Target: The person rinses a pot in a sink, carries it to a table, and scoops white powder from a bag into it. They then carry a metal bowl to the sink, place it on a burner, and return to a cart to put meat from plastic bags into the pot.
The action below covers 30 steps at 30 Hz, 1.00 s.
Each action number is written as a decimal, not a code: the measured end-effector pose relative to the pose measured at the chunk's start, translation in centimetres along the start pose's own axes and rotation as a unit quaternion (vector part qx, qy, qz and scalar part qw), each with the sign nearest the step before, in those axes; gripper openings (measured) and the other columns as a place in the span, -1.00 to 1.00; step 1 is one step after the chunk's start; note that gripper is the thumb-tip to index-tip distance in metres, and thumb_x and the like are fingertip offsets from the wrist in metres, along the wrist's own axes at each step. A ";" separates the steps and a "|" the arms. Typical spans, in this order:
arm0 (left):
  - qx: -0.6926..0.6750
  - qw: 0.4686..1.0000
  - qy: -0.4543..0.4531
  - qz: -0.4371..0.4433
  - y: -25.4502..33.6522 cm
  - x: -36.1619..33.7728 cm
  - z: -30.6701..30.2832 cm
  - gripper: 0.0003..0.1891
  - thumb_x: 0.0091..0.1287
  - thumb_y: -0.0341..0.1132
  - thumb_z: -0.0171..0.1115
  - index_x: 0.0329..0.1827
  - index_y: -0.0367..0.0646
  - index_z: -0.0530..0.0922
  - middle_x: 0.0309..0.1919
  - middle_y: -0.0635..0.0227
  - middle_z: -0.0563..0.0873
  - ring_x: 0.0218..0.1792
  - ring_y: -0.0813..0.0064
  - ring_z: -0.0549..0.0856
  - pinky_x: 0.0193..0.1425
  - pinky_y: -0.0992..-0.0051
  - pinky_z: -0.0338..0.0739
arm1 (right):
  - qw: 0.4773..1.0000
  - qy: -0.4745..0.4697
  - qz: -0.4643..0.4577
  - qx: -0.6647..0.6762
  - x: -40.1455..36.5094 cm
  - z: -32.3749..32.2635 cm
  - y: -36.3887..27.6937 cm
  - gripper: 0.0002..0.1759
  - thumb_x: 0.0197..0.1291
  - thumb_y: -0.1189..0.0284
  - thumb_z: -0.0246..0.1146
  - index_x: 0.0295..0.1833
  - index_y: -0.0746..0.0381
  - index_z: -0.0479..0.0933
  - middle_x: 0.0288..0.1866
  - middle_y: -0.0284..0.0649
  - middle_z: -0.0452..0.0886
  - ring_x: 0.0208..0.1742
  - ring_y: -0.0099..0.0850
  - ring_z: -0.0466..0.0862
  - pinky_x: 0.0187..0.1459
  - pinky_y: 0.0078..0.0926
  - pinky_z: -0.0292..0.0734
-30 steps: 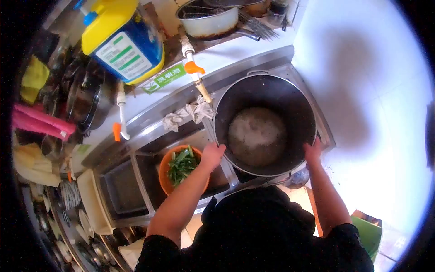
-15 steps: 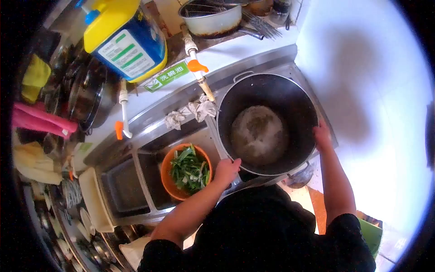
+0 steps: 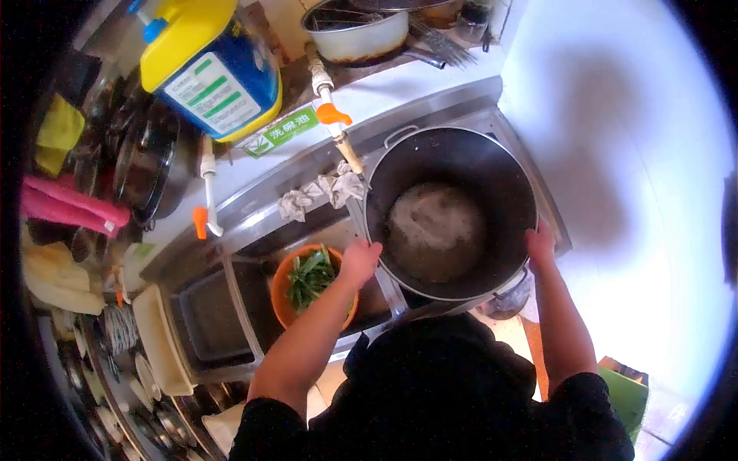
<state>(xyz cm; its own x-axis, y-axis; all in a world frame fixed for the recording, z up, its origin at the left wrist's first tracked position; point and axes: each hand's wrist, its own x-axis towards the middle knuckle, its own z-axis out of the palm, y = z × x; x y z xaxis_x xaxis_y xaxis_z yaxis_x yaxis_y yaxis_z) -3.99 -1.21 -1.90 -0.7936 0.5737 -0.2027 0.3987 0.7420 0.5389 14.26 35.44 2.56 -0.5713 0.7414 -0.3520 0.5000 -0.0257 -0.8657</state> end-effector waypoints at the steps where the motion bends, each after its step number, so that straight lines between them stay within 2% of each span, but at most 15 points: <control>1: 0.153 0.981 -0.010 0.123 0.2 -0.8 -0.1 -0.80 0.16 -0.25 0.09 -0.31 -0.19 0.53 -0.42 -0.03 0.59 -0.34 -0.06 0.61 -0.29 0.11 0.49 | 1.000 0.000 0.000 0.001 1.3 -0.3 0.8 -0.45 -0.02 0.55 0.04 0.20 0.24 0.41 -0.12 -0.20 0.60 -0.11 -0.39 0.56 -0.04 -0.42 0.43; 4: 0.031 0.998 -0.035 0.046 1.3 -2.8 0.7 -0.83 0.13 -0.31 0.08 -0.24 -0.11 0.52 -0.42 0.00 0.54 -0.37 -0.07 0.59 -0.33 0.07 0.48 | 0.999 -0.011 -0.044 -0.015 4.3 -0.7 2.6 -0.50 -0.02 0.53 0.03 0.13 0.25 0.45 -0.19 -0.20 0.59 -0.19 -0.38 0.55 -0.11 -0.40 0.44; 5: -0.084 0.996 -0.031 -0.003 0.3 -3.2 2.5 -0.82 0.15 -0.24 0.11 -0.32 -0.16 0.56 -0.47 0.01 0.59 -0.40 0.00 0.62 -0.31 0.11 0.49 | 0.995 -0.001 -0.036 -0.091 4.8 -0.9 1.8 -0.53 -0.03 0.52 0.05 0.09 0.25 0.47 -0.21 -0.19 0.59 -0.20 -0.37 0.55 -0.14 -0.39 0.44; 6: -0.084 0.996 -0.031 -0.005 0.9 -3.6 2.6 -0.82 0.15 -0.24 0.11 -0.32 -0.16 0.56 -0.47 0.01 0.59 -0.40 0.00 0.62 -0.31 0.11 0.49 | 0.986 0.009 -0.028 -0.166 5.1 -1.0 0.8 -0.55 -0.04 0.51 0.06 0.06 0.25 0.48 -0.23 -0.18 0.59 -0.22 -0.37 0.55 -0.17 -0.38 0.44; 8: -0.268 0.938 -0.054 -0.214 2.9 -4.1 2.5 -0.69 0.17 -0.11 0.14 -0.42 -0.23 0.60 -0.53 0.03 0.64 -0.42 0.09 0.66 -0.28 0.18 0.51 | 0.987 -0.022 -0.021 -0.159 5.7 -1.1 -1.2 -0.55 0.01 0.48 0.07 0.09 0.25 0.47 -0.15 -0.11 0.61 -0.15 -0.24 0.59 -0.07 -0.33 0.44; 9: -0.297 0.928 -0.050 -0.218 2.7 -4.5 3.5 -0.50 0.17 0.06 0.15 -0.50 -0.32 0.61 -0.57 0.03 0.65 -0.42 0.13 0.68 -0.25 0.25 0.51 | 0.987 -0.051 -0.013 -0.150 6.2 -1.0 -1.8 -0.55 0.06 0.44 0.09 0.12 0.26 0.46 -0.06 -0.04 0.63 -0.07 -0.12 0.62 0.02 -0.28 0.44; 10: -0.297 0.928 -0.048 -0.220 3.5 -4.7 2.4 -0.50 0.17 0.06 0.15 -0.50 -0.32 0.61 -0.57 0.03 0.65 -0.42 0.13 0.68 -0.25 0.25 0.51 | 0.987 -0.053 -0.015 -0.151 8.3 -1.2 -0.2 -0.55 0.06 0.44 0.09 0.12 0.26 0.46 -0.06 -0.04 0.63 -0.07 -0.12 0.62 0.02 -0.28 0.44; 12: -0.225 0.933 -0.144 -0.241 6.0 -5.0 -0.6 -0.42 0.18 0.15 0.12 -0.51 -0.34 0.61 -0.54 0.03 0.66 -0.38 0.12 0.68 -0.22 0.26 0.51 | 0.985 -0.046 -0.063 -0.157 13.3 -2.0 5.0 -0.60 -0.03 0.50 0.11 0.02 0.23 0.50 -0.32 -0.15 0.58 -0.30 -0.38 0.56 -0.25 -0.42 0.45; 15: -0.267 0.933 -0.068 -0.232 2.7 -3.6 0.7 -0.42 0.18 0.18 0.13 -0.44 -0.32 0.61 -0.50 0.03 0.66 -0.37 0.12 0.67 -0.22 0.25 0.49 | 0.982 -0.026 -0.027 -0.186 7.9 -1.2 -1.5 -0.62 0.00 0.48 0.12 0.01 0.19 0.51 -0.33 -0.18 0.59 -0.32 -0.42 0.56 -0.25 -0.45 0.45; 16: -0.268 0.933 -0.069 -0.231 2.7 -2.9 -0.1 -0.42 0.18 0.18 0.13 -0.44 -0.32 0.61 -0.50 0.03 0.66 -0.37 0.12 0.67 -0.22 0.25 0.49 | 0.982 -0.024 -0.028 -0.188 7.8 -1.4 -0.3 -0.62 0.00 0.48 0.12 0.01 0.19 0.51 -0.33 -0.18 0.59 -0.32 -0.42 0.56 -0.25 -0.45 0.45; 18: -0.297 0.926 0.033 -0.229 2.7 -0.9 -1.7 -0.47 0.21 0.11 0.12 -0.39 -0.32 0.58 -0.47 -0.02 0.64 -0.35 0.04 0.64 -0.21 0.21 0.47 | 0.951 0.021 -0.194 -0.238 7.1 -1.8 3.3 -0.61 0.03 0.45 0.14 0.05 0.15 0.50 -0.26 -0.13 0.61 -0.24 -0.32 0.60 -0.17 -0.35 0.47; 21: -0.210 0.965 0.031 -0.155 1.4 1.7 -2.0 -0.54 0.25 0.01 0.10 -0.37 -0.34 0.52 -0.47 -0.09 0.60 -0.33 -0.06 0.62 -0.23 0.18 0.45 | 0.921 0.094 -0.193 -0.326 0.7 -0.4 -0.7 -0.59 0.05 0.43 0.13 0.08 0.16 0.47 -0.15 -0.06 0.61 -0.10 -0.17 0.61 -0.05 -0.26 0.46; 25: -0.157 0.978 0.056 -0.123 2.3 1.5 -1.3 -0.60 0.26 -0.08 0.06 -0.40 -0.35 0.48 -0.44 -0.15 0.58 -0.29 -0.12 0.59 -0.22 0.13 0.45 | 0.943 0.093 -0.149 -0.283 4.3 -1.2 3.3 -0.55 0.05 0.42 0.12 0.13 0.16 0.44 -0.08 -0.01 0.59 0.00 -0.07 0.57 0.03 -0.21 0.42; 28: -0.128 0.982 0.001 -0.142 2.5 0.1 -0.4 -0.64 0.25 -0.12 0.05 -0.36 -0.34 0.49 -0.39 -0.15 0.59 -0.26 -0.13 0.59 -0.19 0.09 0.45 | 0.948 0.104 -0.147 -0.262 7.9 -1.5 4.4 -0.53 0.06 0.41 0.11 0.16 0.15 0.43 -0.06 -0.02 0.59 0.02 -0.09 0.57 0.05 -0.23 0.41; 30: -0.055 0.998 -0.007 -0.038 3.7 -1.4 -0.2 -0.63 0.26 -0.11 0.03 -0.35 -0.34 0.49 -0.37 -0.16 0.59 -0.23 -0.15 0.58 -0.14 0.04 0.44 | 0.957 0.047 -0.167 -0.231 9.3 -2.0 3.5 -0.52 0.08 0.45 0.09 0.19 0.13 0.41 -0.05 -0.05 0.60 0.01 -0.14 0.58 0.03 -0.26 0.43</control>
<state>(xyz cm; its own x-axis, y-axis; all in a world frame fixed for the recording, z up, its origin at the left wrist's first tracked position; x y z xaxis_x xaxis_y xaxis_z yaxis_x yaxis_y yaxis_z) -1.48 0.68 0.52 -0.8128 0.5222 -0.2583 0.2838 0.7421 0.6072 12.01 43.60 -2.99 -0.6993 0.7142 -0.0316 0.5473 0.5065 -0.6663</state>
